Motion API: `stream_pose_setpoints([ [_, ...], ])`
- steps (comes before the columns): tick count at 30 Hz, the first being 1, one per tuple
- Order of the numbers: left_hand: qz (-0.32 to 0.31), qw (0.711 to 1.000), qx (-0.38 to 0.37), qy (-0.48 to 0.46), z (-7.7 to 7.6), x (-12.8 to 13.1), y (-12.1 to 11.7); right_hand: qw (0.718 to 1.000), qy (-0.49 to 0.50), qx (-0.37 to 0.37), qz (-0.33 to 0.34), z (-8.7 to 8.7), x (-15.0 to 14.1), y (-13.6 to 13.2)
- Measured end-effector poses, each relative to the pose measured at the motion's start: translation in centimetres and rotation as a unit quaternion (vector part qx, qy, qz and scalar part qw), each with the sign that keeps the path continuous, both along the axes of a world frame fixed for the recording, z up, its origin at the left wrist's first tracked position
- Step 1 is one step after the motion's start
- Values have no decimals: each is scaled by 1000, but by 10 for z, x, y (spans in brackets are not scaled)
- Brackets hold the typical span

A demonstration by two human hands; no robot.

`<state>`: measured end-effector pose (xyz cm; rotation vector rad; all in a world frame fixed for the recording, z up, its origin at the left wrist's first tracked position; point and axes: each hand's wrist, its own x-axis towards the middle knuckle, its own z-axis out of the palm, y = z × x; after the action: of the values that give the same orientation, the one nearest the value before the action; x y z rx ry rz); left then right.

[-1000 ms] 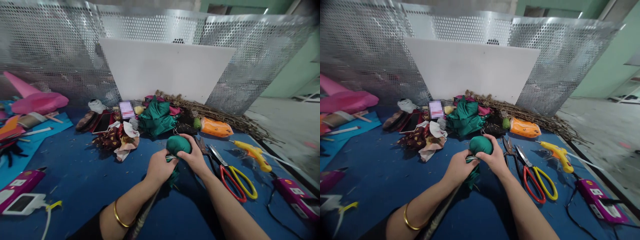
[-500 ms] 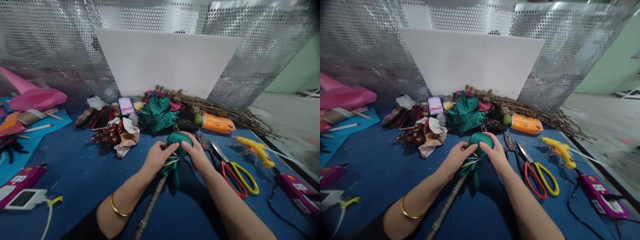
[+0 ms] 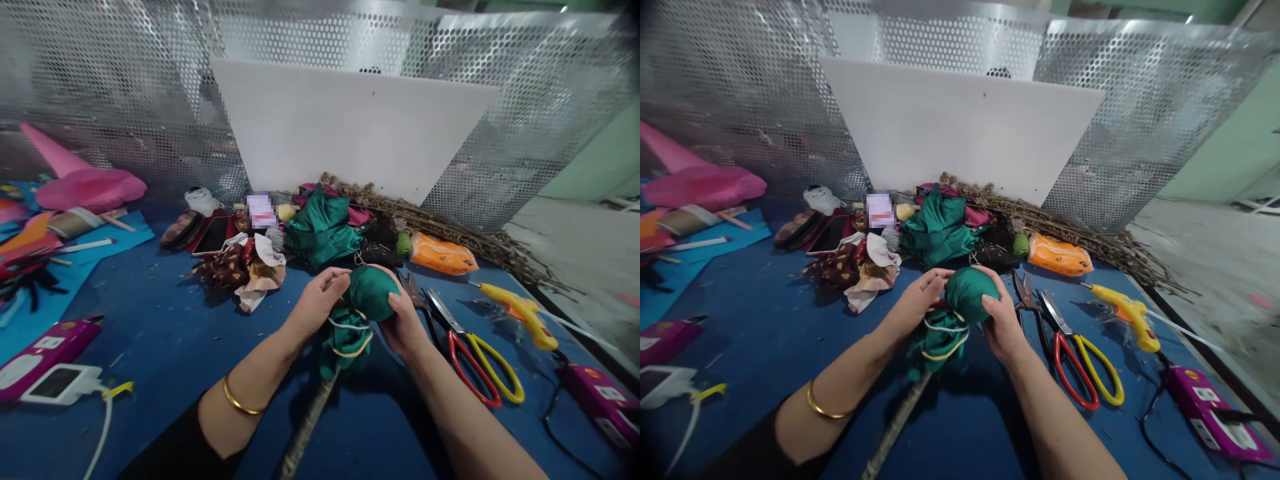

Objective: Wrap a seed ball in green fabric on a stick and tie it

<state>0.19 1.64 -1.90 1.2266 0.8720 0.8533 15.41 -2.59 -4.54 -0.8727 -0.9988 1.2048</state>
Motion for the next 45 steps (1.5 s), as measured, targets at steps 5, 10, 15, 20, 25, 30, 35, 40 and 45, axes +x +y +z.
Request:
stream_pose_setpoints([
  [5, 16, 1000, -12, 3, 1, -2, 4, 1000, -8, -24, 13, -3, 3, -1],
  [10, 18, 997, -69, -13, -11, 0, 7, 999, -33, -27, 12, -7, 2, 0],
  [15, -110, 963, -187, -161, -17, 2, 5, 994, -106, 13, -6, -2, 2, 3],
  [20, -68, 969, -177, -158, -16, 2, 5, 904, -289, 149, -277, 4, 2, -9],
  [25, 4, 987, -124, -107, -13, 0, 10, 781, -524, 324, -99, 8, -11, -21],
  [30, 18, 987, -129, -96, -7, -9, 15, 711, -607, 351, -45, 11, -15, -17],
  [35, -100, 974, -170, -112, -1, -24, 23, 720, -597, 352, -45, 14, -10, -15],
  [40, -115, 972, -168, -119, -3, -31, 31, 737, -586, 333, -43, 18, -5, -17],
  [45, -61, 975, -175, -123, 2, -25, 27, 757, -532, 301, -231, 17, -5, -23],
])
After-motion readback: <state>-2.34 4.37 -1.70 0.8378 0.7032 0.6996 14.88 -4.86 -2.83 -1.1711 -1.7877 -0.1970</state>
